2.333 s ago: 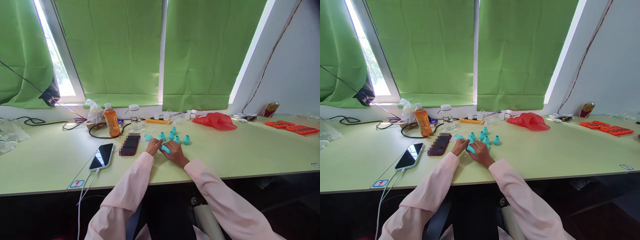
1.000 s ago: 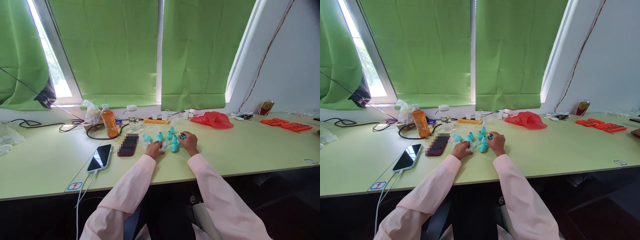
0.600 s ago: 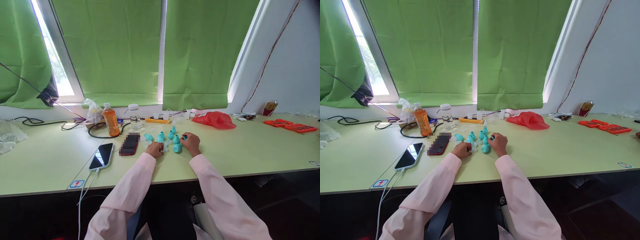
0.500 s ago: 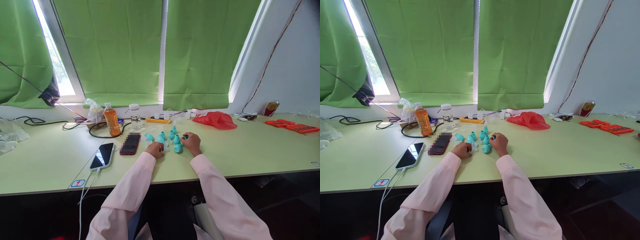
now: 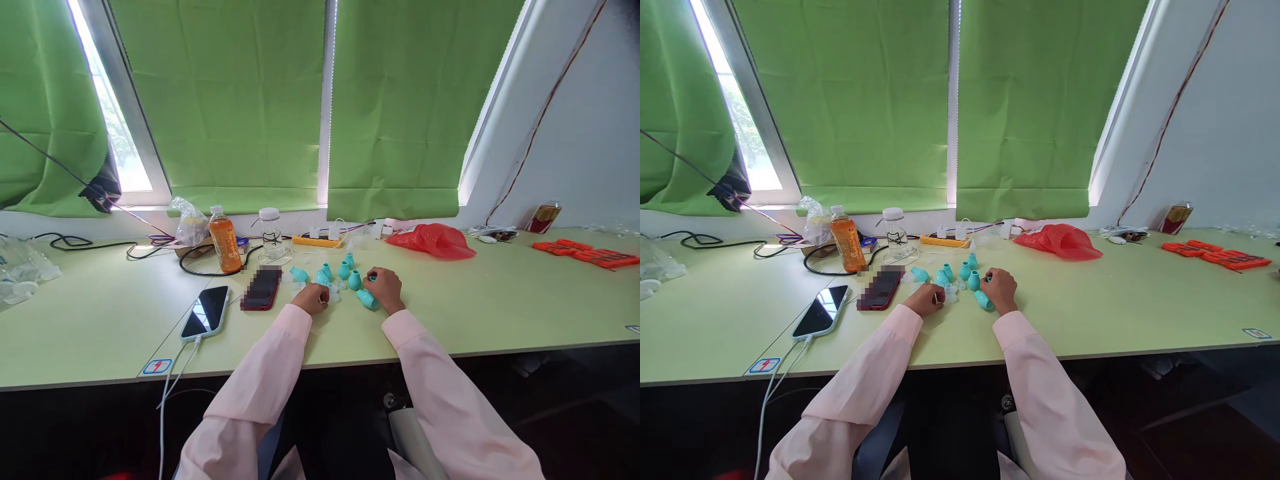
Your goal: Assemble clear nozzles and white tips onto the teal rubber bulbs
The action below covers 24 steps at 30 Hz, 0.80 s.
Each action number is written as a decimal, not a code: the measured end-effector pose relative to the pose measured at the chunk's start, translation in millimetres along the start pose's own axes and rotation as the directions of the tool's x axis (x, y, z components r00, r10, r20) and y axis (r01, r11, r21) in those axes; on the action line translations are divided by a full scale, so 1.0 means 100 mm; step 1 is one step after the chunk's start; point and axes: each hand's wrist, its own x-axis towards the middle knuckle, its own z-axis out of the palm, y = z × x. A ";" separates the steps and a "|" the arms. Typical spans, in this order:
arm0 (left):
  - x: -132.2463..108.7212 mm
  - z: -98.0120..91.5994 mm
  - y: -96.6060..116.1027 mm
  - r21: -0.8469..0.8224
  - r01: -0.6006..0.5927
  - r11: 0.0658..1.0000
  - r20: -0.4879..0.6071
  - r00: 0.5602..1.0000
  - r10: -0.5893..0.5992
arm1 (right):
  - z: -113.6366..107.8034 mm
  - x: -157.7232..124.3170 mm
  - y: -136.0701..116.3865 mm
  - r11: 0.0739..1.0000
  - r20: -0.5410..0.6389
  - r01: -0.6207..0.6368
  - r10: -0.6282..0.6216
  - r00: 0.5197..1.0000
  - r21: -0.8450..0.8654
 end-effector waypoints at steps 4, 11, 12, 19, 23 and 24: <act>-0.01 0.01 0.04 0.053 0.039 0.998 -0.057 0.998 -0.036 | -0.02 -0.02 -0.03 1.000 -0.001 -0.003 0.003 1.000 -0.014; 0.01 0.10 0.02 0.113 0.044 0.993 -0.033 0.999 -0.040 | -0.04 -0.02 0.01 0.999 -0.007 -0.037 0.037 0.999 -0.030; 0.01 0.11 0.01 0.115 0.041 0.993 -0.026 0.999 -0.039 | -0.06 -0.02 0.01 0.999 -0.014 -0.040 0.039 0.999 -0.031; 0.04 0.11 -0.02 0.094 0.025 0.995 -0.034 0.999 -0.022 | -0.25 -0.15 -0.03 0.998 -0.036 0.032 -0.034 0.999 -0.046; 0.04 0.08 -0.01 0.072 -0.007 0.997 -0.062 0.998 0.012 | -0.29 -0.31 0.00 0.985 0.151 0.127 -0.109 0.983 -0.114; 0.04 0.08 -0.01 0.068 -0.011 0.998 -0.068 0.998 0.016 | -0.29 -0.34 0.00 0.983 0.174 0.142 -0.121 0.977 -0.116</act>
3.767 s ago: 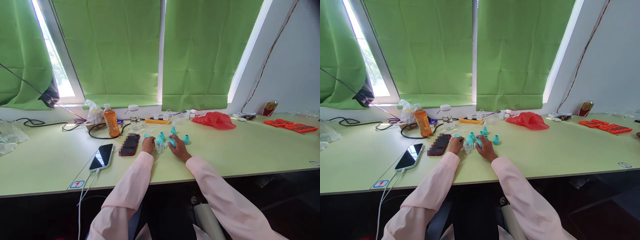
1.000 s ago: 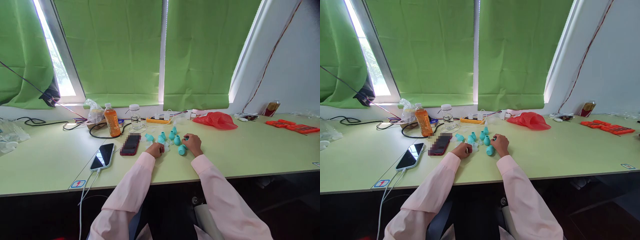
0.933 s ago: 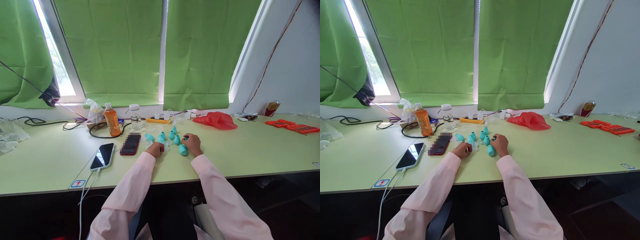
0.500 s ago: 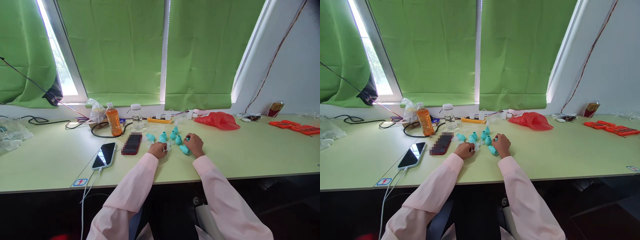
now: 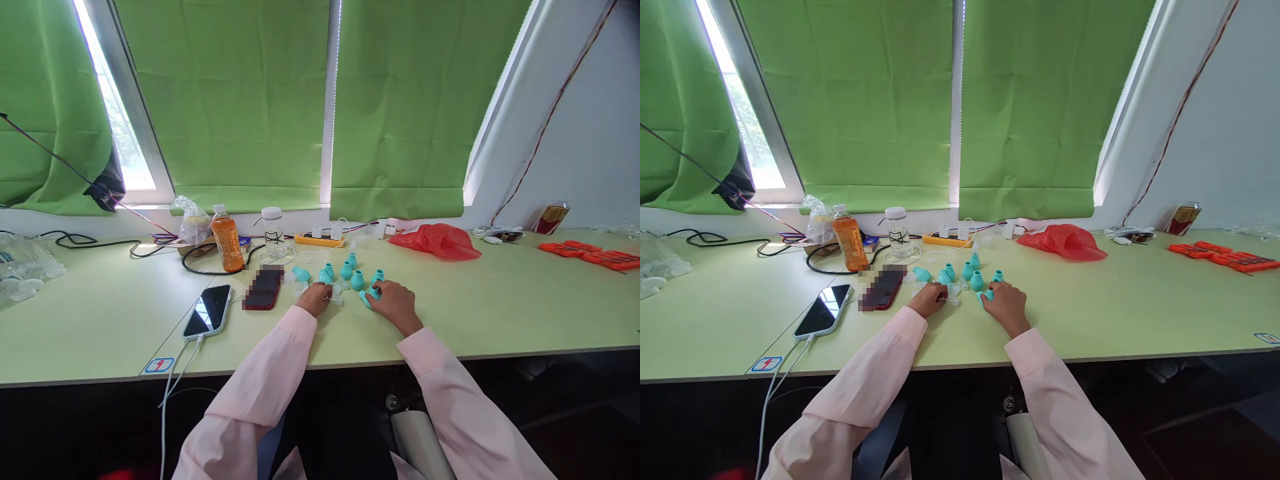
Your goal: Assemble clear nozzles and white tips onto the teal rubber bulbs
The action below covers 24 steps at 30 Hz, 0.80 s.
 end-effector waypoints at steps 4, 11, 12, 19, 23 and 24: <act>-0.02 0.00 0.01 -0.014 -0.004 1.000 -0.020 1.000 0.004 | 0.01 -0.08 -0.04 0.995 0.058 0.090 -0.093 0.994 0.050; -0.02 0.00 0.02 -0.012 -0.007 1.000 -0.048 0.999 0.006 | 0.05 -0.08 -0.16 0.971 0.031 0.165 -0.173 0.984 0.174; -0.02 0.00 0.02 -0.011 -0.001 1.000 -0.049 0.999 0.001 | 0.07 -0.07 -0.17 0.966 0.029 0.176 -0.185 0.982 0.191; -0.02 0.00 0.03 0.000 0.029 1.000 -0.042 0.999 -0.029 | 0.10 0.00 -0.18 0.959 0.076 0.184 -0.205 0.976 0.216; -0.03 0.00 0.03 0.009 0.031 0.999 -0.044 0.999 -0.031 | 0.03 0.00 -0.17 0.977 0.090 0.124 -0.141 0.986 0.173; -0.03 0.00 0.03 0.011 0.033 0.999 -0.045 0.998 -0.032 | -0.01 0.00 -0.17 0.980 0.092 0.115 -0.131 0.987 0.163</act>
